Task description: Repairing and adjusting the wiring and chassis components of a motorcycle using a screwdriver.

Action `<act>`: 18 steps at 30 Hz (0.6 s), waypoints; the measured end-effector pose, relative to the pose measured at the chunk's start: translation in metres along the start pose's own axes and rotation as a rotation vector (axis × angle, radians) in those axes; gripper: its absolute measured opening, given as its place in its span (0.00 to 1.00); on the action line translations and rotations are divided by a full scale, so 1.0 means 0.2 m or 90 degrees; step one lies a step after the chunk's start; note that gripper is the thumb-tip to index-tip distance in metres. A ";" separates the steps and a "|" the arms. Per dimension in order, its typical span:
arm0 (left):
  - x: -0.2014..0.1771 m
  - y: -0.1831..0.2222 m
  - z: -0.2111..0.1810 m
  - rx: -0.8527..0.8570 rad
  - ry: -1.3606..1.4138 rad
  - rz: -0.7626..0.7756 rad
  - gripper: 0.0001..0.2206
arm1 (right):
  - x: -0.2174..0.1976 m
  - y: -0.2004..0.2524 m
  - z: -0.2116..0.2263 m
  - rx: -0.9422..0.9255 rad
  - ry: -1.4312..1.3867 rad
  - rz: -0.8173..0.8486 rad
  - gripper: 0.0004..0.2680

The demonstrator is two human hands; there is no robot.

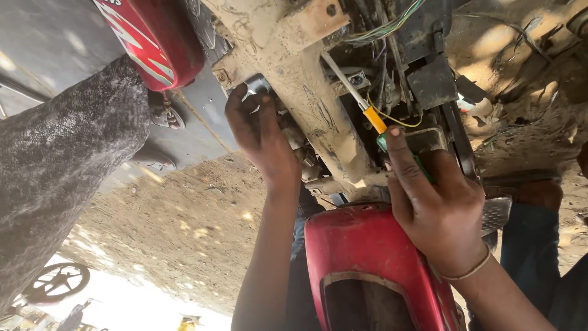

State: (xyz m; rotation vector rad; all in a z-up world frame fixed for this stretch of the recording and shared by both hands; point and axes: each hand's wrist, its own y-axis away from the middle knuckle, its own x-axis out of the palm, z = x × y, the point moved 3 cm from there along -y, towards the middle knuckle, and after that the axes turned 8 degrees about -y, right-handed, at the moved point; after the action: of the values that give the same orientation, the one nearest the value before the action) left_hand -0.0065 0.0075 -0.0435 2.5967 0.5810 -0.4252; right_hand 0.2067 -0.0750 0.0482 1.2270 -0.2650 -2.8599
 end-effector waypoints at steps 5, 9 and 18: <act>0.00 0.00 0.01 0.033 -0.006 0.016 0.17 | 0.00 -0.01 0.04 -0.017 0.035 0.011 0.20; 0.00 0.01 -0.01 0.008 -0.020 0.008 0.17 | 0.02 -0.05 0.09 -0.019 0.034 0.023 0.21; 0.03 -0.01 -0.07 -0.052 0.006 0.015 0.16 | 0.06 -0.02 0.04 -0.029 0.001 0.019 0.23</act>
State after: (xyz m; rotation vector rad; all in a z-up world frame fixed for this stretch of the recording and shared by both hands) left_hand 0.0010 0.0170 -0.0346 2.5261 0.5584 -0.3740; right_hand 0.1935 -0.0704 0.0447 1.2071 -0.2141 -2.8226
